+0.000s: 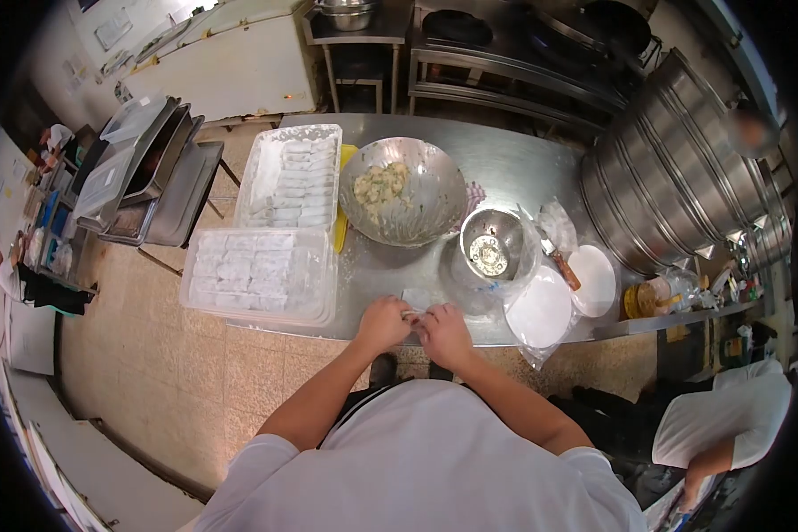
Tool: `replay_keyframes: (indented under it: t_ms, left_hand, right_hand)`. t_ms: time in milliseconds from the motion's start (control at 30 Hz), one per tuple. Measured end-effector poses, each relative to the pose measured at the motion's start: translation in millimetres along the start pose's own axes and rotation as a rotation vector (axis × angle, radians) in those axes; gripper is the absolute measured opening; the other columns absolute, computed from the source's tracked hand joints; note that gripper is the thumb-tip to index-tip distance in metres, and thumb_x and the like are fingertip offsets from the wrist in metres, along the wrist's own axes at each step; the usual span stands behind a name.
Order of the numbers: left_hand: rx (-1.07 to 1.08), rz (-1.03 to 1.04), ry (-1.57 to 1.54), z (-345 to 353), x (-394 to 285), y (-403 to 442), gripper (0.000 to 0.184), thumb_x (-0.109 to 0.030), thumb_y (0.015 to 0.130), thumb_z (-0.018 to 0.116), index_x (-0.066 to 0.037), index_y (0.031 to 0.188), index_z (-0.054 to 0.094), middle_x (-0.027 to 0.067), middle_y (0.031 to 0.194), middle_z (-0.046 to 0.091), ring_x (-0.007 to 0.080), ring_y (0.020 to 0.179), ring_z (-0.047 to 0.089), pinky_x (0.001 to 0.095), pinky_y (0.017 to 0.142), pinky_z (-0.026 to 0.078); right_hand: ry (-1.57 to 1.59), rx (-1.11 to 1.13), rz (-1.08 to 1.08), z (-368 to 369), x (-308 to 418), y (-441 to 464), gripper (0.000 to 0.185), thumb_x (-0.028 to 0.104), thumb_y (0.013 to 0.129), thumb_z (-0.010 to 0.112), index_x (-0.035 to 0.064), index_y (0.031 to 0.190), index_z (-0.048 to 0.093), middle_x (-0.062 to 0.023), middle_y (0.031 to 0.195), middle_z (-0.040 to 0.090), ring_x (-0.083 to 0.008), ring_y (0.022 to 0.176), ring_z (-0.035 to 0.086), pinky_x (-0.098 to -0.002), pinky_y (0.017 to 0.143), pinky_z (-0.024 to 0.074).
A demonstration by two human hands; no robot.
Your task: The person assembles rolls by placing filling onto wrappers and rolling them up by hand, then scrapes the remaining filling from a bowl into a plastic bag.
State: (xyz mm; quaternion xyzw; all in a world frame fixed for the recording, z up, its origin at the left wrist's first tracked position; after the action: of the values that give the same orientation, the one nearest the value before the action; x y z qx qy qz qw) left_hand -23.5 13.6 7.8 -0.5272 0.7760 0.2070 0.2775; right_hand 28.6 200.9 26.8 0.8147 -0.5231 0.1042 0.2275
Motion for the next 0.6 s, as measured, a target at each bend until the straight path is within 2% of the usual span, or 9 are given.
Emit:
replay_keyframes:
  t_ms: [133,233,333,433,533,600]
  left_hand:
    - [0.044,-0.143,-0.087,0.9,2.3,8.6,0.025,-0.024,0.084,0.082,-0.006,0.101,0.082,0.0171,0.101,0.073,0.0404,0.103,0.068,0.0502,0.094,0.056]
    - [-0.104,0.153,-0.118,-17.6,4.1,2.6,0.03,-0.02,0.082,0.083,-0.005,0.108,0.077,0.0153,0.109,0.071,0.0389,0.107,0.067,0.0499,0.097,0.054]
    - [0.013,0.382,0.003,-33.4,1.7,-8.9,0.033,-0.016,0.084,0.082,-0.006,0.114,0.072,0.0137,0.114,0.069,0.0378,0.109,0.066,0.0486,0.097,0.053]
    - [0.031,0.383,-0.037,-27.0,10.1,-7.9,0.029,-0.011,0.089,0.079,-0.007,0.117,0.073,0.0158,0.116,0.07,0.0397,0.109,0.066,0.0483,0.092,0.055]
    - [-0.031,0.313,-0.076,-22.7,9.2,-6.9,0.02,-0.014,0.094,0.074,-0.008,0.113,0.073,0.0141,0.109,0.069,0.0384,0.106,0.066,0.048,0.093,0.055]
    - [-0.028,0.269,-0.053,-19.0,10.7,-1.2,0.019,-0.016,0.096,0.072,-0.009,0.113,0.073,0.0143,0.11,0.07,0.0387,0.107,0.066,0.0487,0.093,0.055]
  right_hand:
    - [-0.094,-0.016,-0.116,2.9,2.1,-1.2,0.026,0.019,0.086,0.077,0.0026,0.106,0.07,-0.0129,0.112,0.065,-0.0347,0.111,0.061,-0.0502,0.099,0.0478]
    - [-0.119,0.095,-0.121,2.7,-2.0,5.1,0.021,0.017,0.089,0.074,0.0035,0.105,0.069,-0.014,0.112,0.066,-0.0338,0.113,0.062,-0.0483,0.1,0.0485]
    - [-0.146,0.164,-0.114,-1.0,-2.6,12.1,0.019,0.016,0.091,0.071,0.004,0.105,0.069,-0.0147,0.113,0.067,-0.0329,0.112,0.063,-0.047,0.101,0.0493]
    - [-0.086,0.12,-0.108,-8.9,-1.6,15.4,0.021,0.017,0.092,0.072,0.0029,0.106,0.069,-0.0158,0.111,0.068,-0.0333,0.109,0.063,-0.0471,0.098,0.0505]
    - [-0.041,0.109,-0.084,4.1,-15.2,15.5,0.021,0.018,0.092,0.073,0.0022,0.105,0.07,-0.0162,0.111,0.069,-0.0345,0.108,0.063,-0.0478,0.097,0.0516]
    - [-0.022,0.116,-0.062,12.4,-22.5,18.5,0.02,0.017,0.093,0.072,0.0015,0.106,0.071,-0.0173,0.112,0.068,-0.0356,0.109,0.063,-0.0484,0.096,0.052]
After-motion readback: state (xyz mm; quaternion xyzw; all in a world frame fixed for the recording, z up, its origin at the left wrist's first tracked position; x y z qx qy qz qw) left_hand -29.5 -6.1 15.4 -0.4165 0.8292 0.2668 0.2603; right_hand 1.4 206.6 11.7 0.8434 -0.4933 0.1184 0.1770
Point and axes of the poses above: each hand's wrist, its own y-axis towards the middle knuckle, its own z-axis out of the palm, x = y × z, the point moved 1 cm from there along y, towards the middle knuckle
